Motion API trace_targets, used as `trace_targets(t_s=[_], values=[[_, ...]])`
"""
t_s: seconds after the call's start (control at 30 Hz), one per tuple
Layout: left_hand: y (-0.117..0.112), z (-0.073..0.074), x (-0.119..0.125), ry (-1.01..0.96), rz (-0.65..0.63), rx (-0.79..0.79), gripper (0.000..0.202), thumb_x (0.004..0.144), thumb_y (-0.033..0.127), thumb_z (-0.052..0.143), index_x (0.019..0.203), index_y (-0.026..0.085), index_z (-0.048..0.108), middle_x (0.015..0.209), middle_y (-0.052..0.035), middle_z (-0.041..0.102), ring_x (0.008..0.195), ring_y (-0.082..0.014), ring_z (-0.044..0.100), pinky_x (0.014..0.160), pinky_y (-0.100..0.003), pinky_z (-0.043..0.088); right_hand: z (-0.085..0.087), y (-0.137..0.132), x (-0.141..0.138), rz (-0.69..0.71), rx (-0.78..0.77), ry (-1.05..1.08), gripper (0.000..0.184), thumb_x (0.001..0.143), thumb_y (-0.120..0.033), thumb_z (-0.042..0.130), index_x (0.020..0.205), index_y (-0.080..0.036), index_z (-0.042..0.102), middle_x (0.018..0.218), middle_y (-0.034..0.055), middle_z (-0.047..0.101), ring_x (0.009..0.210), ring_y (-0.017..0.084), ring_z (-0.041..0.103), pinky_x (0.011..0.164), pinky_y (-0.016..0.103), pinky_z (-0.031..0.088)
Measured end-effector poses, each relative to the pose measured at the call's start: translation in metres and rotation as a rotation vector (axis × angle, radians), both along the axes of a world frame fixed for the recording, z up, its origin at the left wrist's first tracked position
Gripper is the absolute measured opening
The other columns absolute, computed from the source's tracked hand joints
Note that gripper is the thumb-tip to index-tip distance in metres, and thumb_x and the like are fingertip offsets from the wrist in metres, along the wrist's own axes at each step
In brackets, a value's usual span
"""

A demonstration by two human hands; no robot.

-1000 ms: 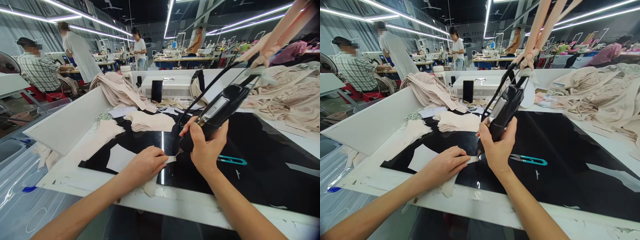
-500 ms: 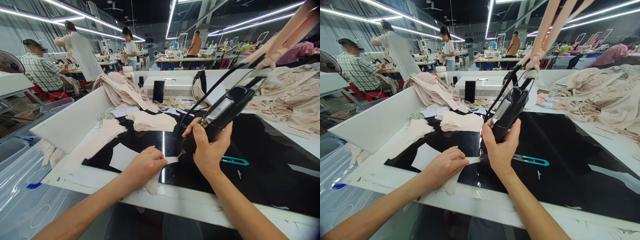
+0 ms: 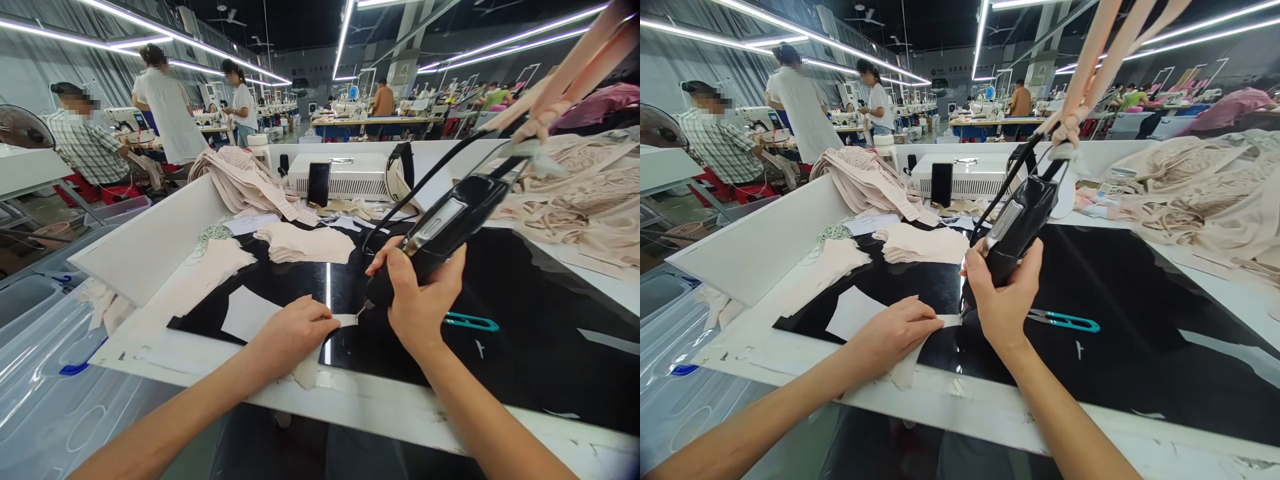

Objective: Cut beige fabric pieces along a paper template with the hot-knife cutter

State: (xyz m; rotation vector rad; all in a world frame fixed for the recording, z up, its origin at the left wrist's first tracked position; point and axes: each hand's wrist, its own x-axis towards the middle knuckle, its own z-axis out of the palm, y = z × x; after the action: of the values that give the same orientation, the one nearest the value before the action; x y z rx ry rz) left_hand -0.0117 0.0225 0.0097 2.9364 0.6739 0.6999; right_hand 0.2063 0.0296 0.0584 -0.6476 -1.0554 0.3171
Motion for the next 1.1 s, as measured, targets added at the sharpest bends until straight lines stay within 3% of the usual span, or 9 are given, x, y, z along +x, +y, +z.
trace_targets(t_s=[0.37,0.57,0.8,0.93,1.1], values=[[-0.003,0.002,0.0,0.002,0.02,0.018,0.026,0.12,0.011,0.055,0.124,0.017,0.08,0.115,-0.007,0.08,0.1,-0.0198,0.078,0.12,-0.048,0.063,0.004,0.007,-0.016,0.039,-0.035,0.068,0.038,0.096,-0.039,0.093,0.114,-0.031,0.06,0.09,-0.006,0.073,0.061,0.016,0.067,0.057,0.033,0.064],[-0.003,0.003,0.002,-0.001,0.018,0.023,0.027,0.118,0.009,0.057,0.124,0.017,0.081,0.115,-0.0074,0.08,0.1,-0.0201,0.078,0.116,-0.045,0.065,0.0,0.009,-0.024,0.035,-0.05,0.056,0.039,0.096,-0.041,0.093,0.111,-0.032,0.058,0.09,-0.0045,0.072,0.062,0.017,0.066,0.055,0.033,0.063],[-0.003,0.002,0.002,0.005,0.022,0.012,0.027,0.12,0.012,0.055,0.126,0.019,0.08,0.117,-0.0074,0.08,0.101,-0.0198,0.078,0.119,-0.046,0.064,0.002,0.006,-0.024,0.064,-0.05,0.052,0.032,0.096,-0.025,0.085,0.11,-0.031,0.057,0.09,-0.0076,0.074,0.063,0.014,0.067,0.058,0.028,0.062],[-0.003,-0.001,0.002,0.017,0.021,-0.017,0.025,0.119,0.012,0.058,0.128,0.019,0.08,0.119,-0.0074,0.08,0.104,-0.0204,0.079,0.125,-0.054,0.061,0.003,0.005,-0.018,0.041,-0.051,0.057,0.036,0.097,-0.035,0.091,0.109,-0.029,0.057,0.09,-0.0071,0.074,0.062,0.014,0.068,0.058,0.029,0.062],[-0.003,-0.003,0.001,0.026,0.023,-0.029,0.025,0.118,0.01,0.058,0.127,0.019,0.08,0.119,-0.0082,0.08,0.105,-0.0206,0.08,0.127,-0.056,0.06,0.001,0.004,-0.01,0.01,-0.046,0.051,0.046,0.096,-0.049,0.097,0.111,-0.029,0.058,0.09,-0.0066,0.074,0.062,0.015,0.068,0.058,0.029,0.062]])
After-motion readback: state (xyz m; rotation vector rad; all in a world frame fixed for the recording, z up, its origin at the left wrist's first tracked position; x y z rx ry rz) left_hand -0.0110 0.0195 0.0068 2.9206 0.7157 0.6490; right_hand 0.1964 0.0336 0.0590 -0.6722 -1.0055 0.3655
